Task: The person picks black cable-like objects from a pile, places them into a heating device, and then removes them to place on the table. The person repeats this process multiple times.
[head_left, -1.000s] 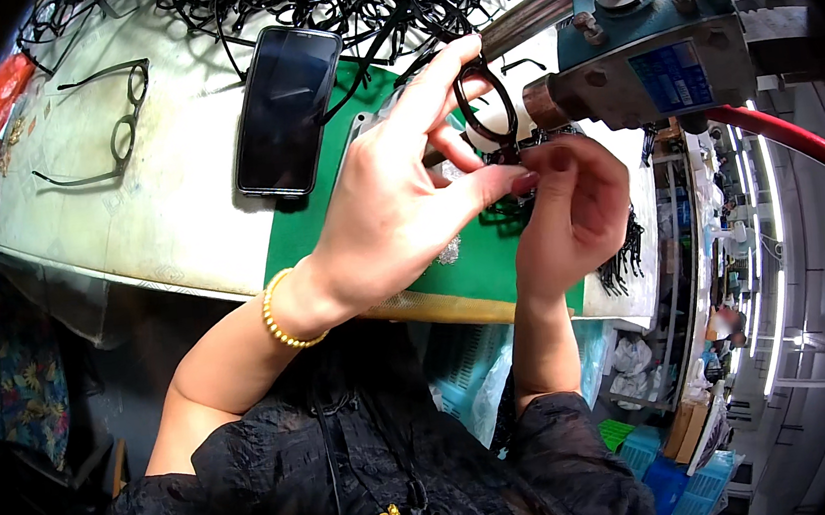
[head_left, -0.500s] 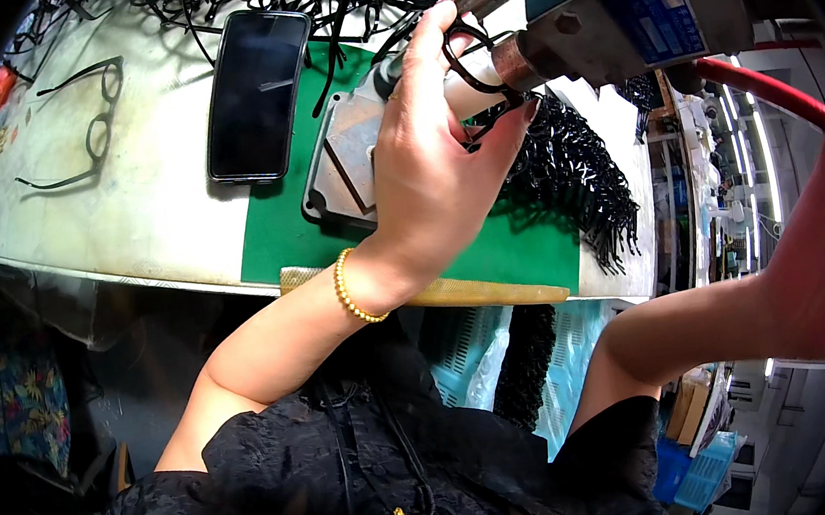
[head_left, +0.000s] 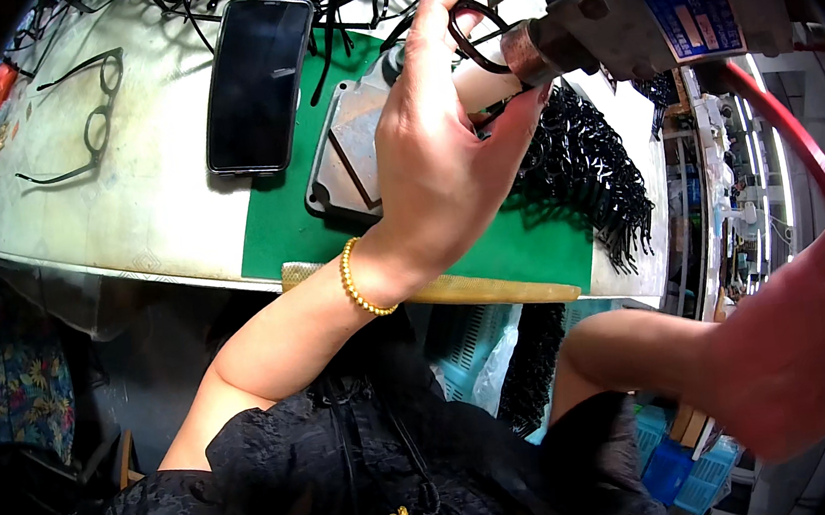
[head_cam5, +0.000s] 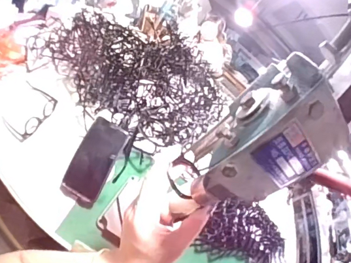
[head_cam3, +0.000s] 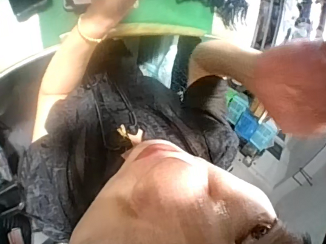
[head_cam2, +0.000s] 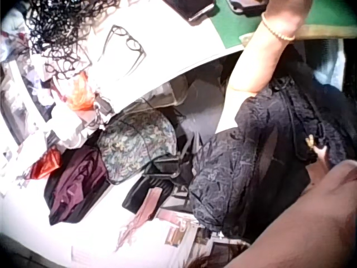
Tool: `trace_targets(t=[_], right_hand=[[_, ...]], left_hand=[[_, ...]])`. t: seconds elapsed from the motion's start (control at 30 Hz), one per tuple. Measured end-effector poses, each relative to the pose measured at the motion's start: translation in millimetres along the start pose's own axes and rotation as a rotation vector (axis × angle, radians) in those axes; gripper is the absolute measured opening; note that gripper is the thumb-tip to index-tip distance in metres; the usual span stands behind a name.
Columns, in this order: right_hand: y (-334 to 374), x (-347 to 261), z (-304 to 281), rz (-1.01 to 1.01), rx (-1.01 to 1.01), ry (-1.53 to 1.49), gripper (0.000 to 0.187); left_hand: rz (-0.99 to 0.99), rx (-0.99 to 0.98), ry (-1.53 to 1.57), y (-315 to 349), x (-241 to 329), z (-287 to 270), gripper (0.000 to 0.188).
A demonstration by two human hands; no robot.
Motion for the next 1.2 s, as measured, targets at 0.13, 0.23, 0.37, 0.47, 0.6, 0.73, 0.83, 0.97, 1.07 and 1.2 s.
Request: trace_targets(t=[0.13, 0.23, 0.37, 0.47, 0.6, 0.73, 0.83, 0.97, 1.07, 1.2], right_hand=[[41, 1, -32, -0.157, 0.402, -0.061, 0.026], [9, 13, -44, -0.046, 0.6, 0.228, 0.05], [-13, 53, -53, 0.193, 0.543, 0.29, 0.057], [53, 64, -41, 0.129, 0.46, 0.39, 0.051], [145, 113, -5, 0.507, 0.466, 0.288, 0.047], [199, 128, 2, 0.689, 0.327, 0.312, 0.043], [253, 117, -18, 0.882, 0.293, 0.327, 0.041], [304, 103, -19, 1.002, 0.326, 0.331, 0.035], [322, 101, -10, 1.056, 0.366, 0.29, 0.035], [338, 98, -3, 1.039, 0.331, 0.296, 0.033]], left_hand=[[-0.11, -0.042, 0.178, 2, -5, 7, 0.083], [0.049, -0.114, -0.063, -1, 20, -5, 0.08], [0.208, -0.079, -0.135, 1, 50, -52, 0.071], [0.096, 0.037, -0.313, -52, 22, -124, 0.057], [0.494, 0.114, -1.22, -110, 15, -211, 0.038], [0.322, -0.001, -1.204, -130, 6, -283, 0.017], [0.27, -0.098, -1.234, -140, 21, -298, 0.031], [0.413, -0.153, -1.657, -167, 22, -292, 0.07], [0.597, -0.124, -1.354, -176, 42, -201, 0.055], [0.462, -0.422, -1.351, -170, 2, -91, 0.039]])
Point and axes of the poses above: each hand's wrist, its own y-axis away from the middle knuckle, its own z-axis out of the palm, x = y × z, the point moved 9 cm from there along -y, towards the middle knuckle, and after that the axes turned 14 degrees about x, right-handed, at the moved point
